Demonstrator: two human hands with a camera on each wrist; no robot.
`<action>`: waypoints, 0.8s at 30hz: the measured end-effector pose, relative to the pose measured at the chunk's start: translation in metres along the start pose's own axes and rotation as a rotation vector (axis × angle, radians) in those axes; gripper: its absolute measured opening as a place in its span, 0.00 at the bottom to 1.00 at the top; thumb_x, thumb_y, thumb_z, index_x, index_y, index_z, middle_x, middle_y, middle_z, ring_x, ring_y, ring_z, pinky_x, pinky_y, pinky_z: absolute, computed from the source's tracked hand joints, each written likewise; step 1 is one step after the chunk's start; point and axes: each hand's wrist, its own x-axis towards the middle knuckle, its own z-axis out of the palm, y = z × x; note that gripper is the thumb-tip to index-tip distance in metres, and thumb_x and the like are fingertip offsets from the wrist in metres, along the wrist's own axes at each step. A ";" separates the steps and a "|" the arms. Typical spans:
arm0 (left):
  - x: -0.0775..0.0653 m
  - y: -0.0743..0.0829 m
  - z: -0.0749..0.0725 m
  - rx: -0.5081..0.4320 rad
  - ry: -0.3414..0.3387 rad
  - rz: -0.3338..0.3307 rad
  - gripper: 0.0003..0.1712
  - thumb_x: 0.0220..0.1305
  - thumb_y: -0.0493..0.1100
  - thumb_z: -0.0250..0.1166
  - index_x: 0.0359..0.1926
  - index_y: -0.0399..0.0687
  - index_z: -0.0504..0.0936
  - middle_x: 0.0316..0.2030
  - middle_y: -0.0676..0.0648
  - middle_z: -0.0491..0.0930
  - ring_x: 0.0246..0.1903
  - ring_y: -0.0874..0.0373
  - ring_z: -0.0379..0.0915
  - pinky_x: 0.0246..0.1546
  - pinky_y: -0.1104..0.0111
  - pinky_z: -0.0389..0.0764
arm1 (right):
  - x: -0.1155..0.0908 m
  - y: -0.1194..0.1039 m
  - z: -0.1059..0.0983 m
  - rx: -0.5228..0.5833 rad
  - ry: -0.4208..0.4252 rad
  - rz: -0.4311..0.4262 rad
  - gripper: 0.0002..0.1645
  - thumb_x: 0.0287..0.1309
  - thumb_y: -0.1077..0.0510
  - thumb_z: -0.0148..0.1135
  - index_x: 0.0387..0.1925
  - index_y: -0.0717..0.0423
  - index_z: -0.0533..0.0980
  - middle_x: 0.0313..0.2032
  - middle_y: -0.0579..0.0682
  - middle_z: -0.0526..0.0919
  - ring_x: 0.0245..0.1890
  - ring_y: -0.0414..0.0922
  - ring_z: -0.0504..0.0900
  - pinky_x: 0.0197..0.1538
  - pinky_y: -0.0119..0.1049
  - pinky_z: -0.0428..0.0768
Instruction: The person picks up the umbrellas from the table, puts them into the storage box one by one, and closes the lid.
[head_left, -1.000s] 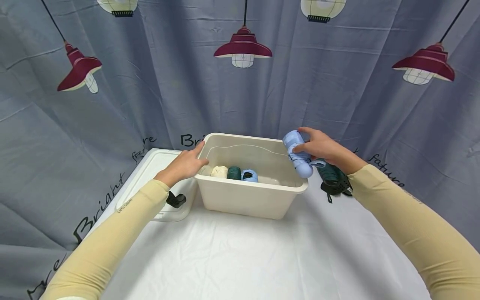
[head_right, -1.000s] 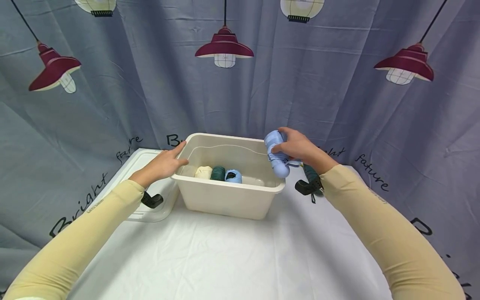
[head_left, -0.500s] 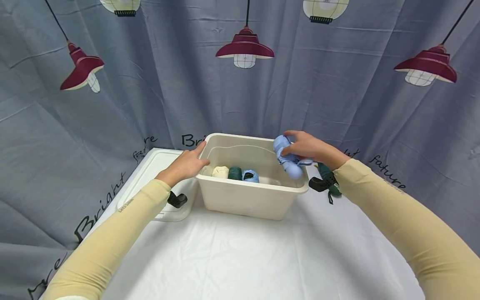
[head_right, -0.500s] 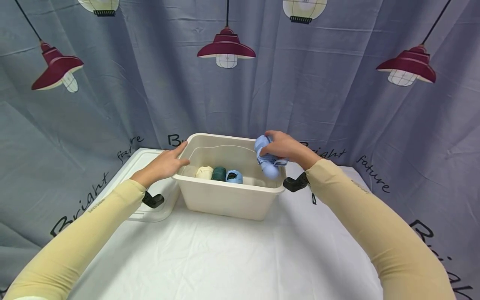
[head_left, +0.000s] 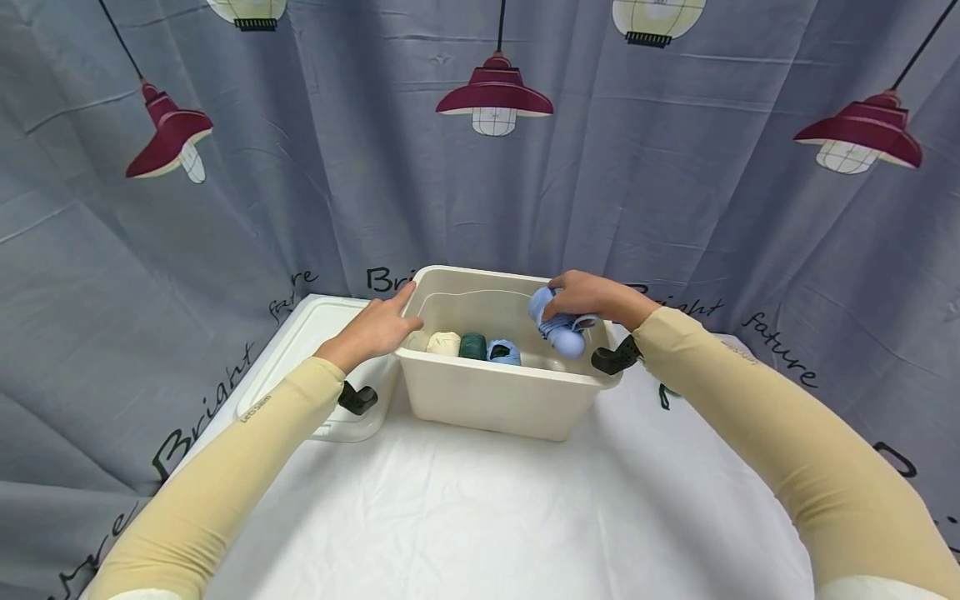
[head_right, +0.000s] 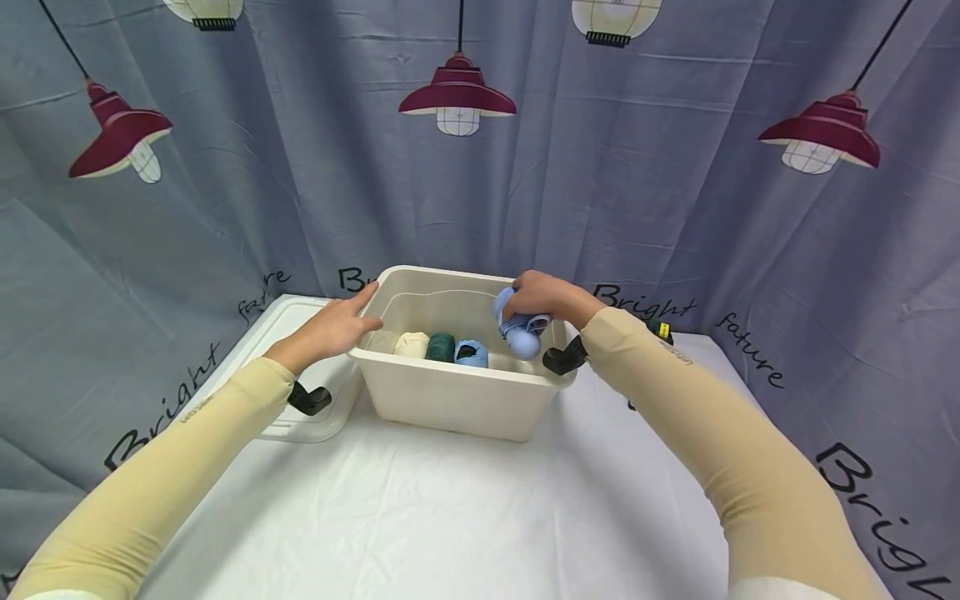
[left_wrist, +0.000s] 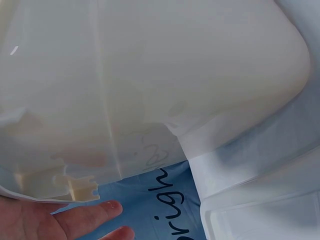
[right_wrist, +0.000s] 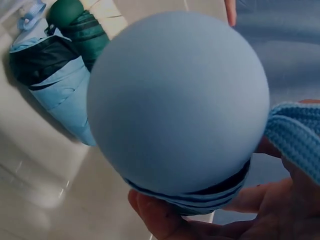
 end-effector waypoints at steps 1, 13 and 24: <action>0.001 0.000 0.000 0.001 0.002 0.001 0.47 0.68 0.57 0.52 0.82 0.53 0.44 0.39 0.35 0.81 0.37 0.47 0.74 0.48 0.55 0.74 | 0.002 -0.001 0.001 -0.004 -0.013 -0.003 0.47 0.59 0.53 0.63 0.75 0.68 0.58 0.65 0.66 0.71 0.49 0.50 0.77 0.45 0.37 0.78; 0.002 0.000 -0.003 -0.003 -0.008 -0.017 0.48 0.68 0.58 0.52 0.82 0.54 0.42 0.39 0.36 0.83 0.36 0.48 0.74 0.51 0.54 0.74 | 0.026 -0.002 0.011 0.014 -0.094 0.042 0.14 0.54 0.57 0.65 0.38 0.65 0.78 0.35 0.53 0.77 0.32 0.44 0.77 0.31 0.36 0.80; -0.001 -0.002 -0.002 -0.009 -0.017 -0.020 0.48 0.68 0.58 0.52 0.82 0.54 0.41 0.31 0.41 0.81 0.32 0.49 0.74 0.46 0.55 0.74 | 0.042 -0.002 0.021 -0.007 -0.173 0.133 0.12 0.54 0.57 0.66 0.36 0.63 0.80 0.35 0.52 0.79 0.35 0.45 0.78 0.36 0.40 0.85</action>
